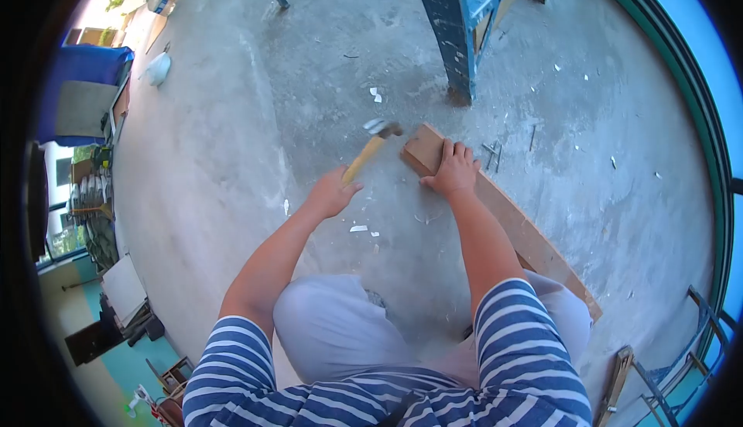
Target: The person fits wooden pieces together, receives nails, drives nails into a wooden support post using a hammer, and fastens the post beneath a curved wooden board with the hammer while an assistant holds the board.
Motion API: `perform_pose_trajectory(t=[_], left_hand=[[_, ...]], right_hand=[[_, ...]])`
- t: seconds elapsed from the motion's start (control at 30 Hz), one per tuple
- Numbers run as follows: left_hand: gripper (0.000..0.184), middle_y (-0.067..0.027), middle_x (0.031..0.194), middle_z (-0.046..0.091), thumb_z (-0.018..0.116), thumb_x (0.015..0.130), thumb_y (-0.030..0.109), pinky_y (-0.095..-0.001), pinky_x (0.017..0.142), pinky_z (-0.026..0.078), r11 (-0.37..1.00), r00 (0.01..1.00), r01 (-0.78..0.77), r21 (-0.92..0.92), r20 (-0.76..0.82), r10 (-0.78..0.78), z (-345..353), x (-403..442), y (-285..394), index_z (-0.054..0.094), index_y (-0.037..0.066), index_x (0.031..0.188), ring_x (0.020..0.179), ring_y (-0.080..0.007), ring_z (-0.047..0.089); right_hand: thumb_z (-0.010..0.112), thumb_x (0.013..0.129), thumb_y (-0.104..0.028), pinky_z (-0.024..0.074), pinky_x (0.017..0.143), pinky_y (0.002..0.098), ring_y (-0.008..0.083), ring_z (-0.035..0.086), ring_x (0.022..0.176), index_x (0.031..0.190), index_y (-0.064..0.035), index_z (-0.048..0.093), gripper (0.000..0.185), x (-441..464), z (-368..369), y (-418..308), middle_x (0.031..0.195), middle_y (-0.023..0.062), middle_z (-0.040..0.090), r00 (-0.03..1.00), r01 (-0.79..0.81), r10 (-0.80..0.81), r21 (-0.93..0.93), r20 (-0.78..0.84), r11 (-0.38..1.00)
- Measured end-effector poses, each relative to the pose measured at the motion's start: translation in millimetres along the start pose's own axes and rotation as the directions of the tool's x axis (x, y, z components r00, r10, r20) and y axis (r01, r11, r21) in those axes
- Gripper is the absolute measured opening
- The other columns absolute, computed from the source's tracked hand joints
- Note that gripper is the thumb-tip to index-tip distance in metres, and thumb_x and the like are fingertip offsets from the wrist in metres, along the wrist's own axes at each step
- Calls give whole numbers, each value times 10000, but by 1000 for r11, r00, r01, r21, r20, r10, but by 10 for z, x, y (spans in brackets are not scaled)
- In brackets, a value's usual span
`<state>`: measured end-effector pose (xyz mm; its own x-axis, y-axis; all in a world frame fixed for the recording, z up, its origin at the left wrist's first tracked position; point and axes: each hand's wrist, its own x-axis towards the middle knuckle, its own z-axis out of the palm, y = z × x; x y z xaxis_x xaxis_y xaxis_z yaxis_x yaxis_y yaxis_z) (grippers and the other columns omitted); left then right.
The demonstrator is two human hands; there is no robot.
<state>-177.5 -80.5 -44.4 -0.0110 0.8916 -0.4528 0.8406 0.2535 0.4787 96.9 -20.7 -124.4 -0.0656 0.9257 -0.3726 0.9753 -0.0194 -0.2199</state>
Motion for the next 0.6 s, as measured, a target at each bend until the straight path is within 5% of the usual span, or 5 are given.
perform_pose_trajectory(t=[0.2,0.27,0.33,0.5,0.6], left_hand=[[450,-262,1071,678,665,909,389,-516,874,504,965,966,259,-33,-2,-259,-175,-452,-605,606,42,1189,1014,-445,640],[444,-262,1064,681,679,898,391,-514,880,510,944,946,324,-57,19,-324,-139,-701,-801,619,39,1163,1009,-441,647],[444,-258,1058,685,687,889,388,-509,889,516,932,934,357,-56,-7,-358,-36,-1033,-1013,624,41,1158,1007,-433,655],[462,-221,1100,697,707,866,380,-502,874,526,905,912,410,-114,41,-408,247,-1619,-1354,630,66,1196,1007,-398,672],[476,-197,1071,712,693,852,419,-496,844,535,858,870,493,-145,69,-488,51,-1715,-1370,638,98,1200,1004,-403,670]], right_hand=[[903,535,-451,410,1023,562,345,464,1286,1437,-79,382,1107,-77,-250,-170,1365,151,494,995,96,-97,92,6,991],[912,512,-454,441,1019,520,358,489,1254,1411,-27,389,1124,-114,-714,-338,1362,177,491,987,96,-99,30,130,995],[924,507,-424,465,1016,466,376,500,1247,1358,26,408,1092,-80,-894,-167,1322,211,513,957,290,-290,69,-11,954],[959,498,-280,479,996,431,379,554,1193,1263,24,455,965,-695,-2516,-96,1224,223,573,927,300,-208,284,-314,911],[956,526,-313,471,1024,428,382,561,1216,1400,3,373,1097,-1244,-3551,-21,1305,231,562,868,367,-197,322,-456,873]])
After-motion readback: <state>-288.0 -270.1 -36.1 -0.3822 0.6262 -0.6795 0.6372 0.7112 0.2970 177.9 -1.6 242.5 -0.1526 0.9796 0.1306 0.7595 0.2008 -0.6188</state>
